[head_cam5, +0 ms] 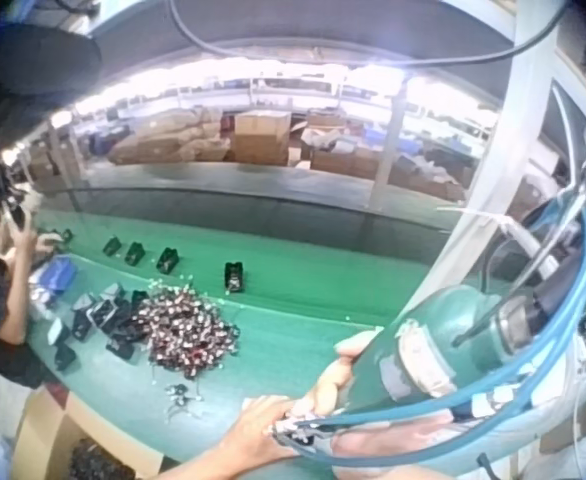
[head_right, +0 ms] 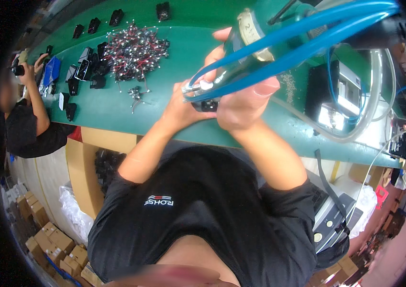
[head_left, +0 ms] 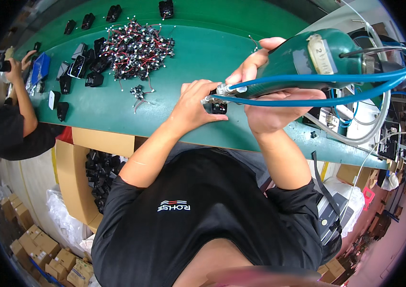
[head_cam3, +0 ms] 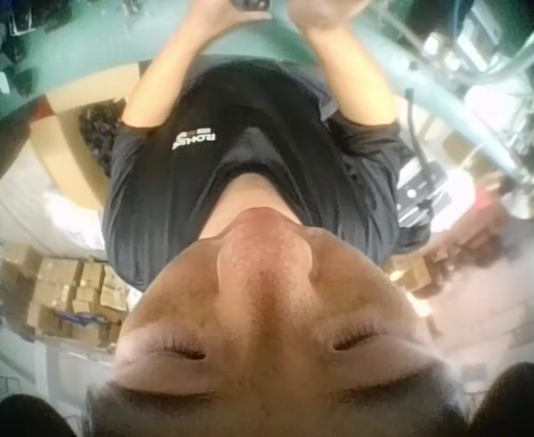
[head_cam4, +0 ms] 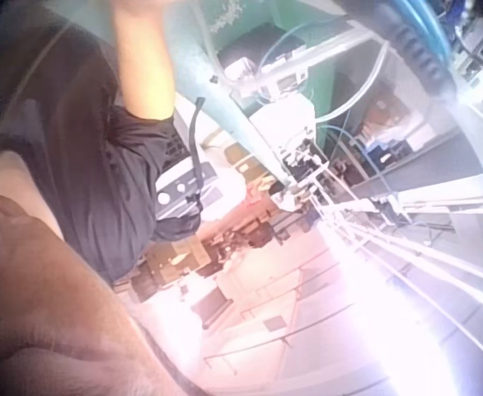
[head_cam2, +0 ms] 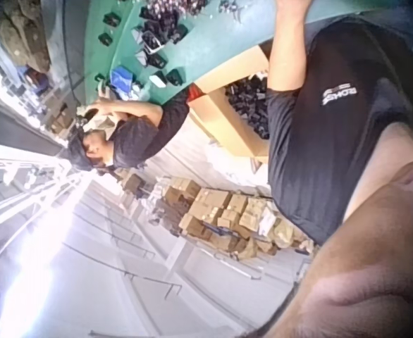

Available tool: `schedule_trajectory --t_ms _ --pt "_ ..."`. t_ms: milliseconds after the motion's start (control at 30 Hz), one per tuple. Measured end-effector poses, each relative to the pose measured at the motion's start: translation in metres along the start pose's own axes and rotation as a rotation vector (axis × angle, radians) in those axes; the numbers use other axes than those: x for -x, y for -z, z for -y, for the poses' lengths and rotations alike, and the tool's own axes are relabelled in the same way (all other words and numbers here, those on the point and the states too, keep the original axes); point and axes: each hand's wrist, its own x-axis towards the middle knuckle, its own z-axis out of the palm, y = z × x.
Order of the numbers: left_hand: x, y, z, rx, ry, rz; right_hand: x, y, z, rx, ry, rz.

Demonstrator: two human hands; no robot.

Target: The person picks up a black plastic housing and a wire assembly, fits the component into the housing, and secures it using a pneumatic screwdriver. This process is repeated for several units, with the person occasionally clearing small debris from the green work surface by hand.

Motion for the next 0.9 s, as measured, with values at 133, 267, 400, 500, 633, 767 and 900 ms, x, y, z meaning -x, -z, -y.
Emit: schedule_trajectory --t_ms 133,267,400,500,633,767,900 --pt "0.002 -0.004 0.007 0.030 0.040 0.037 0.003 -0.001 -0.005 0.014 -0.017 -0.020" --pt "0.002 -0.004 0.005 0.061 0.043 0.042 0.003 -0.001 -0.004 0.006 -0.029 -0.020" --pt "0.001 -0.003 0.001 0.051 0.038 0.016 0.003 0.001 -0.006 0.011 -0.022 -0.023" --pt "0.001 -0.003 0.002 0.060 0.076 0.046 0.003 -0.001 -0.006 -0.033 -0.016 -0.010" --pt "0.003 -0.001 0.001 0.043 0.040 0.018 0.005 0.002 -0.010 -0.071 -0.066 -0.002" --pt "0.001 0.002 0.001 -0.003 -0.029 -0.035 0.006 -0.001 -0.019 -0.208 -0.058 -0.013" --pt "0.003 -0.002 0.008 0.035 0.055 0.037 -0.001 -0.008 -0.029 -0.258 -0.090 -0.145"
